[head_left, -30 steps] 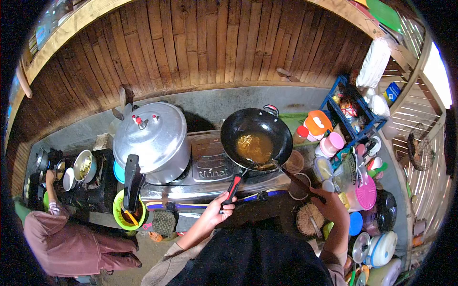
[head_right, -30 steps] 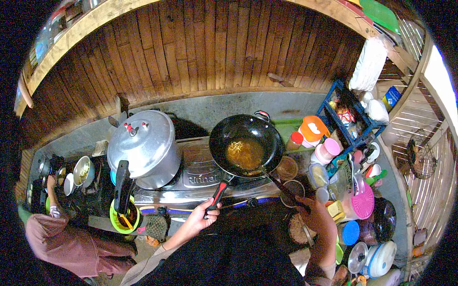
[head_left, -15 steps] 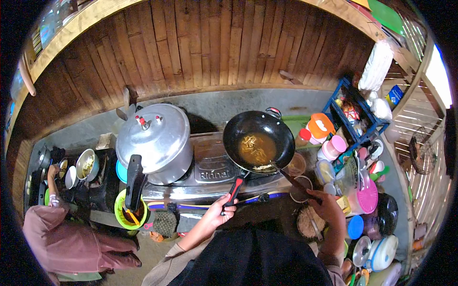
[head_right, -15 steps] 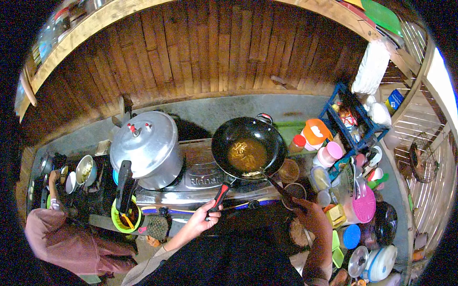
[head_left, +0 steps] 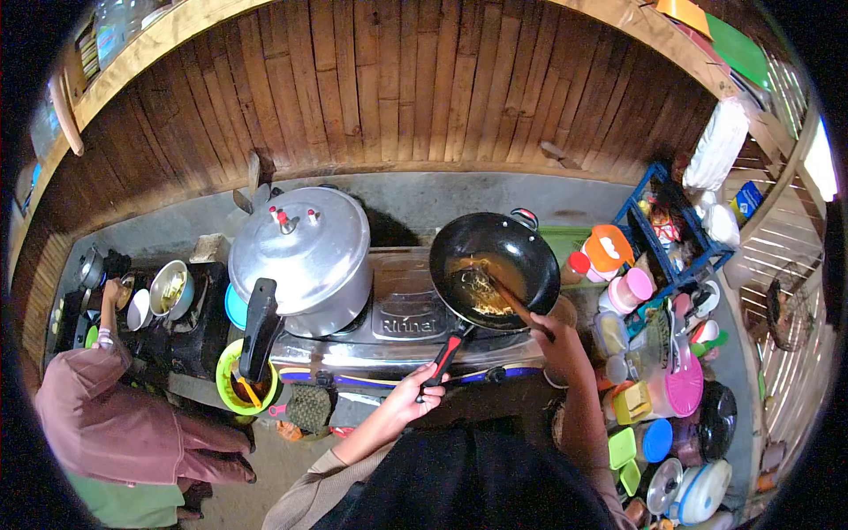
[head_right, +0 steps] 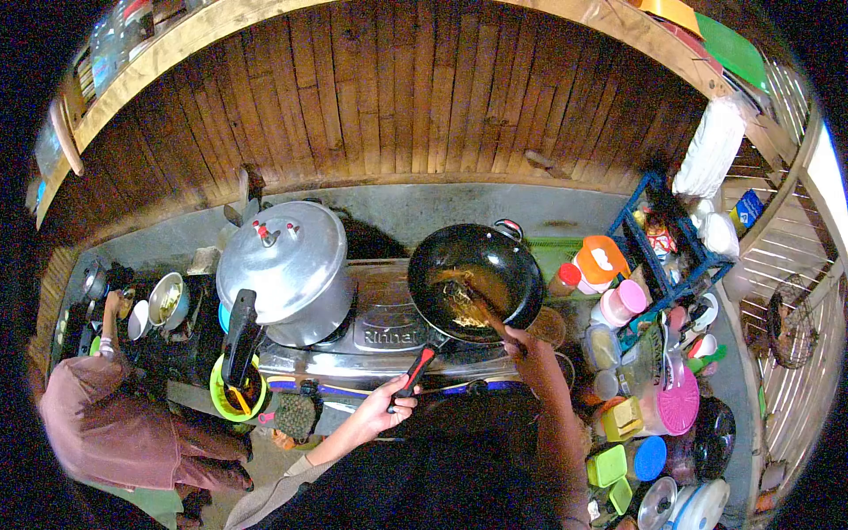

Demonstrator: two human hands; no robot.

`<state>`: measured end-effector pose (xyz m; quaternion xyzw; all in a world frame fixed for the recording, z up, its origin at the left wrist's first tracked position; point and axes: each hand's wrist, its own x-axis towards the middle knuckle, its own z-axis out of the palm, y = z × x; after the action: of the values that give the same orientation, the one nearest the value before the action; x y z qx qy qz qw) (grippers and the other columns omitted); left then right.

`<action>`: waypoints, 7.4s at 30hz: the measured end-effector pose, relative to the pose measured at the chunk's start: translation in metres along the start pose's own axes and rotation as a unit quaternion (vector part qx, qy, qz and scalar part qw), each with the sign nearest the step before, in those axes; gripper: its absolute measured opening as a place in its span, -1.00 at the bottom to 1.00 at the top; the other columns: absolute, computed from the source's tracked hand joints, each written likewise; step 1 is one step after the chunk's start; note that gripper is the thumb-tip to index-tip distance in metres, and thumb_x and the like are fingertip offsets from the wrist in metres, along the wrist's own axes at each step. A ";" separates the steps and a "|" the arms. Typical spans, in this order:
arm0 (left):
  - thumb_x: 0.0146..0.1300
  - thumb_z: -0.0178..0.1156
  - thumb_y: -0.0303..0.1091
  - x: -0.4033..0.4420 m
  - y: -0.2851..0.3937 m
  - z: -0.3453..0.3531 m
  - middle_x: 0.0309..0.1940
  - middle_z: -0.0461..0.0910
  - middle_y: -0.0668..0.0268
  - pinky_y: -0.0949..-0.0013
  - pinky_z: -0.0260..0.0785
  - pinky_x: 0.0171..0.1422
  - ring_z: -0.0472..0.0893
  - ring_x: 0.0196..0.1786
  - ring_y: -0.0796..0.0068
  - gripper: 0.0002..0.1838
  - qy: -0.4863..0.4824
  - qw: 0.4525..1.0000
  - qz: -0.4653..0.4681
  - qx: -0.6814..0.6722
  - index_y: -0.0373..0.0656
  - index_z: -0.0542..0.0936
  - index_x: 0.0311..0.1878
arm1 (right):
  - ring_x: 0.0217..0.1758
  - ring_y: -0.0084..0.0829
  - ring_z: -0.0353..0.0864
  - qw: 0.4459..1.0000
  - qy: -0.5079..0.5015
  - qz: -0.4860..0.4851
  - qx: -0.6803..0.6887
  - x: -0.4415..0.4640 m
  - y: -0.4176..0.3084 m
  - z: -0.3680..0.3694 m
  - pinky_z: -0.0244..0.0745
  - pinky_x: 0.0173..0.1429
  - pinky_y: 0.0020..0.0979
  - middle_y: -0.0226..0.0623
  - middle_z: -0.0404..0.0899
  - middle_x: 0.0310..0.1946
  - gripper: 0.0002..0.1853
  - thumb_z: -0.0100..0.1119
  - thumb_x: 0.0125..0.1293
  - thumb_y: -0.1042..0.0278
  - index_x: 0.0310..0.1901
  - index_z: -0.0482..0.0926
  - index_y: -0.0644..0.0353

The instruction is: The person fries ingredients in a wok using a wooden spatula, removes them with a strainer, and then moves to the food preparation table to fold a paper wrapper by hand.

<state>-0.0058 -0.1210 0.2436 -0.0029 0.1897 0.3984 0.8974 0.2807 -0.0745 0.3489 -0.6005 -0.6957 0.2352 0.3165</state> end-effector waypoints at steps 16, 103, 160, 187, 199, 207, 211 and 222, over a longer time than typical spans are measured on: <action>0.36 -0.06 -0.29 -0.003 0.004 0.003 -0.32 0.40 0.27 0.70 0.06 -0.64 0.24 -0.57 0.70 -0.85 -0.023 0.999 -0.021 0.015 -0.06 0.28 -0.07 | -0.08 -0.16 0.59 0.996 0.031 0.069 -0.040 -0.022 0.010 -0.023 0.42 -0.02 -0.34 0.03 0.56 -0.14 -0.64 0.17 0.14 0.40 0.01 0.50 0.26; 0.33 0.00 -0.24 -0.001 0.010 0.000 -0.34 0.45 0.27 0.65 0.08 -0.61 0.25 -0.59 0.67 -0.78 0.023 0.998 -0.058 0.018 -0.12 0.36 -0.05 | -0.26 -0.33 0.58 0.970 -0.028 0.170 0.171 -0.039 0.071 0.038 0.52 -0.25 -0.30 -0.10 0.54 -0.21 -0.56 0.06 0.28 0.27 0.17 0.27 0.08; 0.29 0.05 -0.32 0.121 -0.077 0.084 -0.26 0.58 0.31 0.47 0.51 -0.19 0.59 -0.20 0.49 -0.82 0.035 0.956 -0.094 0.277 -0.11 0.43 -0.08 | -0.39 -0.21 0.58 0.913 -0.108 0.392 -0.017 -0.237 0.254 -0.031 0.41 -0.30 -0.22 -0.04 0.57 -0.50 -0.52 0.21 0.11 -0.04 -0.29 0.53 0.34; 0.01 0.12 -0.28 0.113 0.073 0.185 -0.09 0.52 -0.11 0.25 0.44 -0.01 0.58 -0.11 0.04 -0.51 0.188 0.332 0.081 0.921 -0.42 0.42 -0.01 | -0.28 -0.24 0.50 0.964 0.196 0.180 -0.018 -0.167 0.040 -0.050 0.38 -0.13 -0.30 -0.04 0.51 -0.37 -0.71 0.08 0.17 0.43 -0.07 0.44 0.34; -0.01 0.12 -0.24 0.014 0.081 0.193 -0.18 0.57 0.00 0.18 0.42 0.03 0.57 -0.07 0.10 -0.66 0.286 0.291 0.132 0.903 -0.24 0.58 -0.19 | -0.24 0.13 0.52 0.969 0.045 0.054 -0.237 0.012 0.062 -0.055 0.40 -0.14 -0.02 0.16 0.53 -0.35 -0.52 0.01 0.11 0.48 0.13 0.36 0.13; 0.04 0.02 -0.33 -0.004 0.049 0.192 -0.23 0.57 -0.06 0.14 0.44 -0.02 0.58 -0.12 0.06 -0.66 0.274 0.262 0.122 0.917 -0.31 0.49 -0.12 | -0.24 0.09 0.53 0.963 0.001 -0.048 -0.267 0.035 0.132 -0.045 0.41 -0.15 -0.03 0.17 0.52 -0.37 -0.51 0.02 0.03 0.55 0.10 0.38 0.19; 0.05 0.04 -0.36 -0.005 0.040 0.189 -0.18 0.57 -0.03 0.18 0.44 -0.01 0.58 -0.07 0.07 -0.68 0.268 0.274 0.103 0.918 -0.32 0.47 -0.12 | -0.13 0.08 0.52 0.981 -0.129 0.123 -0.070 0.021 0.049 -0.052 0.43 -0.07 -0.15 0.21 0.51 -0.25 -0.57 -0.02 0.06 0.57 0.04 0.41 0.30; 0.13 -0.01 -0.36 -0.024 0.041 0.177 -0.31 0.53 -0.19 0.05 0.38 0.00 0.55 -0.17 -0.10 -0.64 0.231 0.341 0.212 0.886 -0.43 0.40 -0.07 | -0.27 -0.36 0.52 0.978 -0.194 -0.050 -0.065 0.017 0.106 -0.047 0.42 -0.11 -0.38 -0.16 0.58 -0.34 -0.64 -0.06 0.23 0.47 0.08 0.44 0.22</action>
<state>0.0103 -0.0826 0.4225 0.7426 0.6254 0.1571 0.1807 0.3866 -0.0423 0.3090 -0.5273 -0.7868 0.2852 0.1467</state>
